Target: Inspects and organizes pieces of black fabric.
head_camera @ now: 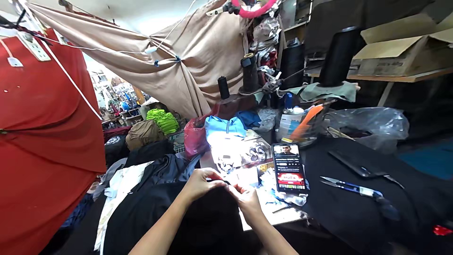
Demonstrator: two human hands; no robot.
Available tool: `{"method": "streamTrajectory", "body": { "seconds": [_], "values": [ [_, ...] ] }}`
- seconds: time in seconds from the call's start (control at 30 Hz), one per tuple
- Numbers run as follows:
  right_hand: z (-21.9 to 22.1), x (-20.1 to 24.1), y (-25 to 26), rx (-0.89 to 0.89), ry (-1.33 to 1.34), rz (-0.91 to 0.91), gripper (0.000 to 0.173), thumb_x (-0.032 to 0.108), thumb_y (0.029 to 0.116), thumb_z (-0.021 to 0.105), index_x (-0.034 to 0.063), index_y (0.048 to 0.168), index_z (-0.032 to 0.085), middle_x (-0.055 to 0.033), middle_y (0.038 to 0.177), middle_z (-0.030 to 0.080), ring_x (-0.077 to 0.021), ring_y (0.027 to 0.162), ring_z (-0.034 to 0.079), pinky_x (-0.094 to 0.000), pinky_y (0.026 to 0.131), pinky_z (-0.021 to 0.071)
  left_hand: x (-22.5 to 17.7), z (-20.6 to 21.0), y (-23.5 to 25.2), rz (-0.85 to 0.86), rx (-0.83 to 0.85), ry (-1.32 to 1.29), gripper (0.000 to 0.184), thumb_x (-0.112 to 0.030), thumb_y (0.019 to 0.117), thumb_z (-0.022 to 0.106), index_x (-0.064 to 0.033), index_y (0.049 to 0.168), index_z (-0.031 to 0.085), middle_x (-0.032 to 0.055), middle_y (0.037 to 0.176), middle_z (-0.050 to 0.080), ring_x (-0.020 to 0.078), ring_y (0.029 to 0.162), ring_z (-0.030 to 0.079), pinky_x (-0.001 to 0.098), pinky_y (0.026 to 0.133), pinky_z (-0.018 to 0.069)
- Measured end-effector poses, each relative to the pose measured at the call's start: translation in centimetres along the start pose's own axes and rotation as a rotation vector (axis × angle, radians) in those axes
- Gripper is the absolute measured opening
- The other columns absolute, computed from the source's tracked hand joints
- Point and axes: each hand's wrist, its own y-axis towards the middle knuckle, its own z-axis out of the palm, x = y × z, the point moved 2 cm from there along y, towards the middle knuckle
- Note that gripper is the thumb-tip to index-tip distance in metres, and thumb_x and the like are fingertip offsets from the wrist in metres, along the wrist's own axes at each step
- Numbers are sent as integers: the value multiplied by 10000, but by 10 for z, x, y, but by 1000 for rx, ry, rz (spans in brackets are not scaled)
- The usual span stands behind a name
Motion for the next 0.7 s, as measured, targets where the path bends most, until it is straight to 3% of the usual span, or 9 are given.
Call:
{"method": "streamTrajectory", "body": {
  "seconds": [0.2,0.37,0.57,0.63,0.7],
  "values": [
    [7,5,-4,114,61,24,83,93,925,714,15,895,722,-7,770,718,-43,712,671,-228,704,573,-11,-17,-6,95,-84,27,114,-141,942,712,-32,944,746,10,903,729,53,843,684,259,810,583],
    [-1,-32,-22,381,-15,107,101,144,943,674,62,900,712,50,766,674,-12,703,621,-229,680,535,-33,-88,4,144,-340,38,72,-53,941,690,-16,998,713,-16,928,720,32,844,672,245,812,583],
    [0,-47,-45,402,92,298,83,64,955,666,4,996,706,-21,870,731,-89,792,711,-279,783,613,-34,-144,1,116,-567,-6,68,-42,947,690,-81,998,709,-88,915,715,-17,819,661,187,780,569],
    [3,-50,-43,449,104,291,172,76,960,678,-13,1101,717,-56,963,751,-111,851,723,-286,813,614,-31,-148,-1,113,-594,-37,70,-46,941,700,-90,993,718,-82,911,723,-12,802,665,181,752,568],
    [7,-54,-39,479,-34,234,328,185,931,728,27,1218,702,-46,1044,738,-90,902,699,-270,829,587,-31,-145,-2,114,-602,-66,81,-37,937,700,-94,992,717,-81,910,719,-9,797,662,180,746,569]
  ]
}}
